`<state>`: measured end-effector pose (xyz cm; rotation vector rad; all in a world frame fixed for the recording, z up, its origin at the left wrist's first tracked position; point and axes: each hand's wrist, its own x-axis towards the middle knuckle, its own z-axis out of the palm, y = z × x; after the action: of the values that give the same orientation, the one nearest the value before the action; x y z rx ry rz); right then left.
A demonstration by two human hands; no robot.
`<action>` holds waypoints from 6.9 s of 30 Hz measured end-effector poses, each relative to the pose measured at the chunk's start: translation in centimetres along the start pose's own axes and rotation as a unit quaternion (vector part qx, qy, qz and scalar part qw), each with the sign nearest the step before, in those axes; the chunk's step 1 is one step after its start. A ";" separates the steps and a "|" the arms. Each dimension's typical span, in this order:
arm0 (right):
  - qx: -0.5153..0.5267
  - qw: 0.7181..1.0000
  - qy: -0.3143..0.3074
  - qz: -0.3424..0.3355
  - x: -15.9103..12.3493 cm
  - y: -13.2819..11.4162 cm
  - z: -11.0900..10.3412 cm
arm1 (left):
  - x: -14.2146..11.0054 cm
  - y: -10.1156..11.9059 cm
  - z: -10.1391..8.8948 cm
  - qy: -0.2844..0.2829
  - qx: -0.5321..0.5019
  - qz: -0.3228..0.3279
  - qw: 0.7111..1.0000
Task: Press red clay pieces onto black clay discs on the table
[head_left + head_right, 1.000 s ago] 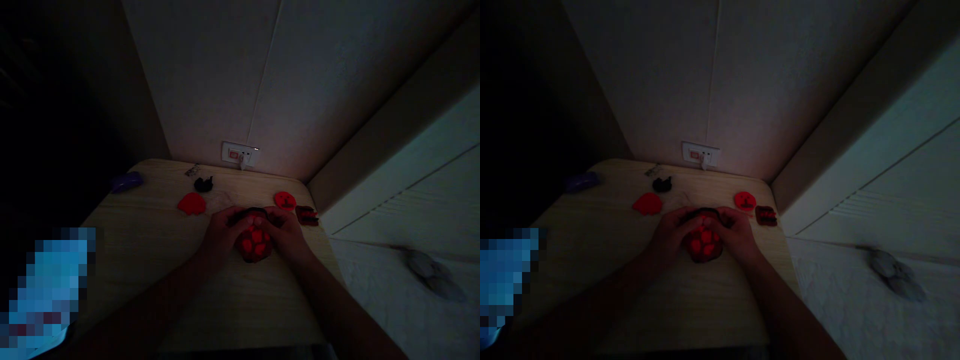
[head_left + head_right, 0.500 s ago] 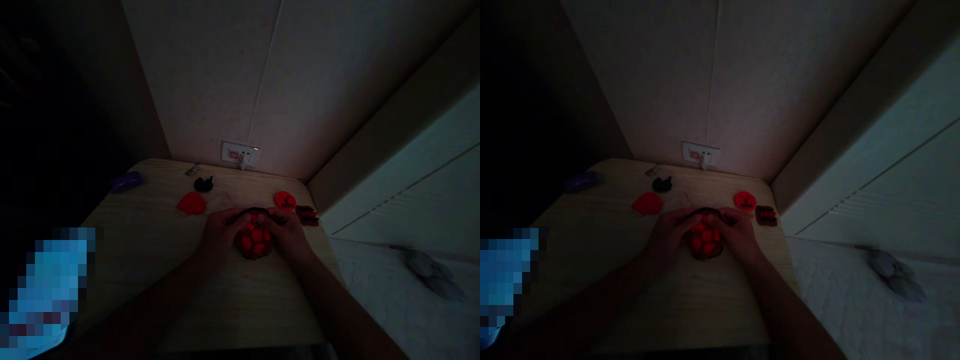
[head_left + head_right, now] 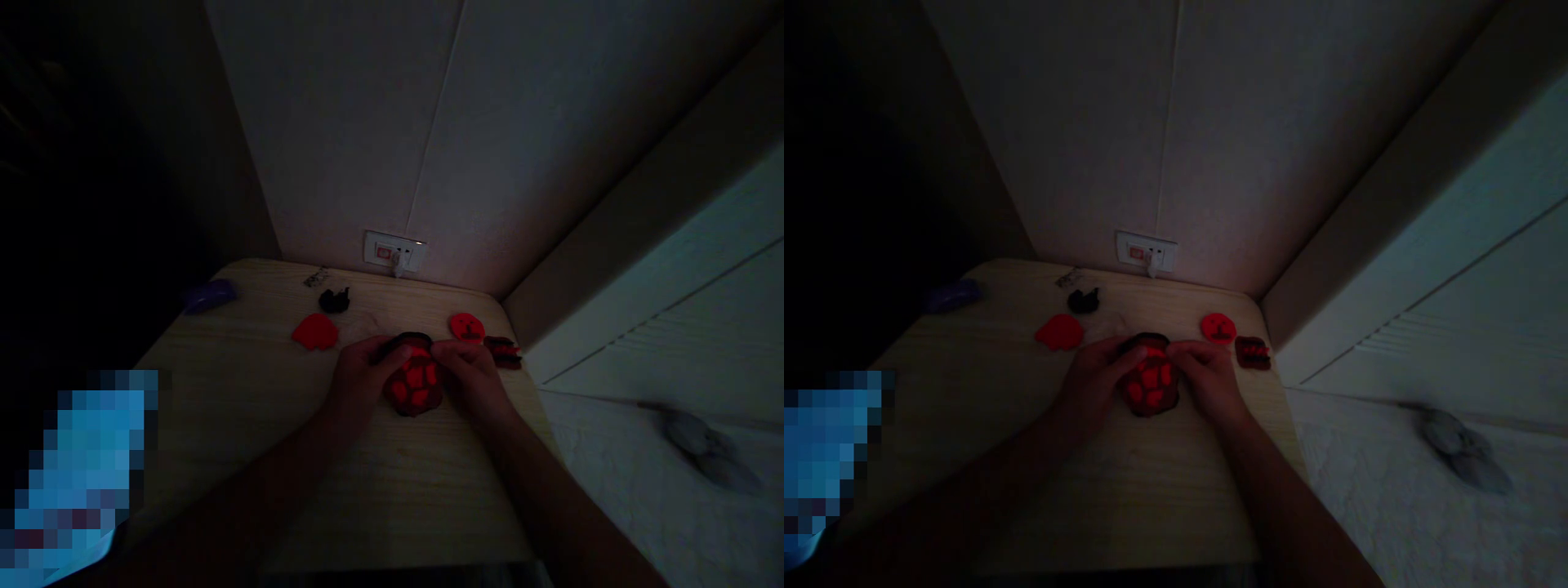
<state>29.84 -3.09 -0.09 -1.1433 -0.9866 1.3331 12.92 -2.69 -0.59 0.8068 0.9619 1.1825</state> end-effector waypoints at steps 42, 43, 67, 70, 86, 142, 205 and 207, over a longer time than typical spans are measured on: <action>-0.023 1.000 0.013 0.000 0.3 0.1 -0.2 | 0.1 0.5 0.3 -0.018 -0.093 -0.029 0.995; -0.017 1.000 0.016 0.004 0.3 0.1 -0.2 | 0.1 0.5 0.3 -0.022 -0.093 -0.035 0.995; -0.083 0.996 -0.017 -0.033 -0.4 -0.5 0.8 | 0.4 -0.4 -0.1 -0.045 0.031 0.028 0.998; -0.086 0.996 -0.024 -0.025 -0.4 -0.3 0.6 | 0.4 -0.4 -0.2 -0.052 0.033 0.020 0.998; -0.040 0.999 0.010 -0.019 -0.2 -0.1 0.3 | 0.3 -0.3 -0.1 -0.022 -0.035 -0.013 0.999; -0.068 0.997 0.001 -0.023 -0.4 0.0 0.7 | 0.2 -0.4 -0.2 -0.052 0.038 0.020 0.998; -0.057 0.998 0.016 -0.015 -0.4 0.3 0.7 | 0.1 -0.2 0.0 -0.043 0.065 0.035 0.996; -0.052 0.998 0.018 -0.016 -0.3 0.4 0.6 | 0.1 -0.3 0.0 -0.045 0.057 0.031 0.997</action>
<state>29.17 -3.43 -0.28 -1.2198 -1.0550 1.2438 13.01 -2.61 -0.85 0.9797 0.9428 1.1429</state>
